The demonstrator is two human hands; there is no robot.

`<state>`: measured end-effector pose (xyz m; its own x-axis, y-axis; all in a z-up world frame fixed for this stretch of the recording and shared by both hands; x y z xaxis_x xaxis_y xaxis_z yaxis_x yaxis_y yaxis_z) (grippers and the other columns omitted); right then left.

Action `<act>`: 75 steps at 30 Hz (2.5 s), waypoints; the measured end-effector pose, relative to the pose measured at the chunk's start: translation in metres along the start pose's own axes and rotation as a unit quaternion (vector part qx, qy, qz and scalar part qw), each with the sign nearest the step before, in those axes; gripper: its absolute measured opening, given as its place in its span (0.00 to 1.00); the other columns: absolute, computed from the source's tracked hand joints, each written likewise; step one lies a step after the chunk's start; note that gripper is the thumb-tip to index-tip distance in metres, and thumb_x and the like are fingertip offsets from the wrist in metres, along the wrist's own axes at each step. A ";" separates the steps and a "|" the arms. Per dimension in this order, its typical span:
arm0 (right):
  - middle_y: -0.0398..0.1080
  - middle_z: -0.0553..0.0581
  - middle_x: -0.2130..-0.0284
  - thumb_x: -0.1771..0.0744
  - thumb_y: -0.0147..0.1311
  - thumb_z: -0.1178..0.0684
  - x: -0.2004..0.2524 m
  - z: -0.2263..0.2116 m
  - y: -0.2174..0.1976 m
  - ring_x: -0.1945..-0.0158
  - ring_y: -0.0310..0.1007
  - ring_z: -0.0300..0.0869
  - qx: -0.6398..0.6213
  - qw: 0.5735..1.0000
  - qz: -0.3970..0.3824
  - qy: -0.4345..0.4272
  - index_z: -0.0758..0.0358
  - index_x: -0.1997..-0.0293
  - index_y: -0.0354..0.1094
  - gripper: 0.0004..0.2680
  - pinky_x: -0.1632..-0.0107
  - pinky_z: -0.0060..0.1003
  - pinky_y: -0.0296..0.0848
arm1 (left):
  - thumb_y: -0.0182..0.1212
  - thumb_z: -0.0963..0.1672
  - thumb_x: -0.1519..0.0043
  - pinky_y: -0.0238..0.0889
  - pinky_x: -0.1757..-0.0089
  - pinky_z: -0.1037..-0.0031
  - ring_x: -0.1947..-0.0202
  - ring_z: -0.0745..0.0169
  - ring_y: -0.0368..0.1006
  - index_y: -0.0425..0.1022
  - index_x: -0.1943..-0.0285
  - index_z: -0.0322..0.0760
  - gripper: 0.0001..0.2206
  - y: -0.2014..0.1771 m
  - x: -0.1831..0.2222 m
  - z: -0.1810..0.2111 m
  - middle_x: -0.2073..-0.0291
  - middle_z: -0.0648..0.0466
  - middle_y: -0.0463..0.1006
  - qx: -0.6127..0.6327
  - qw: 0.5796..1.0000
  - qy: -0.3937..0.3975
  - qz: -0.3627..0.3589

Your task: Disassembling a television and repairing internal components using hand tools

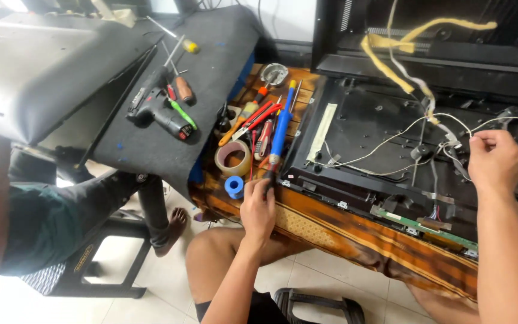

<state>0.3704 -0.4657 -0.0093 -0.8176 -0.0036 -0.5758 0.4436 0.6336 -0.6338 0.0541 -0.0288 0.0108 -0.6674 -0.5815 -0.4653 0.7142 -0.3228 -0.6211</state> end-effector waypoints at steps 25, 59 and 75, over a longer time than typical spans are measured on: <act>0.78 0.48 0.60 0.30 0.57 0.51 -0.006 -0.033 -0.006 0.58 0.76 0.53 0.067 0.993 -0.083 0.041 0.48 0.57 0.78 0.04 0.60 0.50 0.70 | 0.50 0.48 0.30 0.65 0.63 0.51 0.62 0.40 0.77 0.78 0.50 0.39 0.13 -0.033 -0.130 0.050 0.59 0.48 0.81 -0.139 0.990 0.014 0.013; 0.76 0.57 0.62 0.26 0.48 0.39 0.082 -0.090 -0.014 0.58 0.80 0.53 0.098 0.992 -0.065 -0.040 0.54 0.45 0.71 0.13 0.59 0.50 0.79 | 0.75 0.52 0.50 0.78 0.60 0.62 0.55 0.46 0.77 0.71 0.55 0.43 0.21 0.168 -0.122 0.063 0.56 0.51 0.75 -0.192 0.970 0.086 -0.121; 0.75 0.56 0.65 0.28 0.53 0.40 0.080 -0.100 -0.027 0.59 0.80 0.54 0.093 0.994 -0.053 -0.030 0.51 0.48 0.72 0.10 0.60 0.51 0.79 | 0.55 0.42 0.41 0.76 0.74 0.62 0.70 0.49 0.79 0.74 0.65 0.43 0.03 0.175 -0.113 0.086 0.69 0.53 0.75 -0.290 0.922 0.254 -0.036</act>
<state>0.2563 -0.4052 0.0136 -0.8429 -0.1124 -0.5262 0.4200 0.4740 -0.7739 0.2726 -0.0838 0.0095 -0.8268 -0.1017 -0.5532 0.5293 0.1919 -0.8264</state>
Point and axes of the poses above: each hand's wrist, its own x-axis away from the middle knuckle, its own y-axis out of the palm, z = x × y, the point moved 3 cm from there along -x, towards the middle knuckle
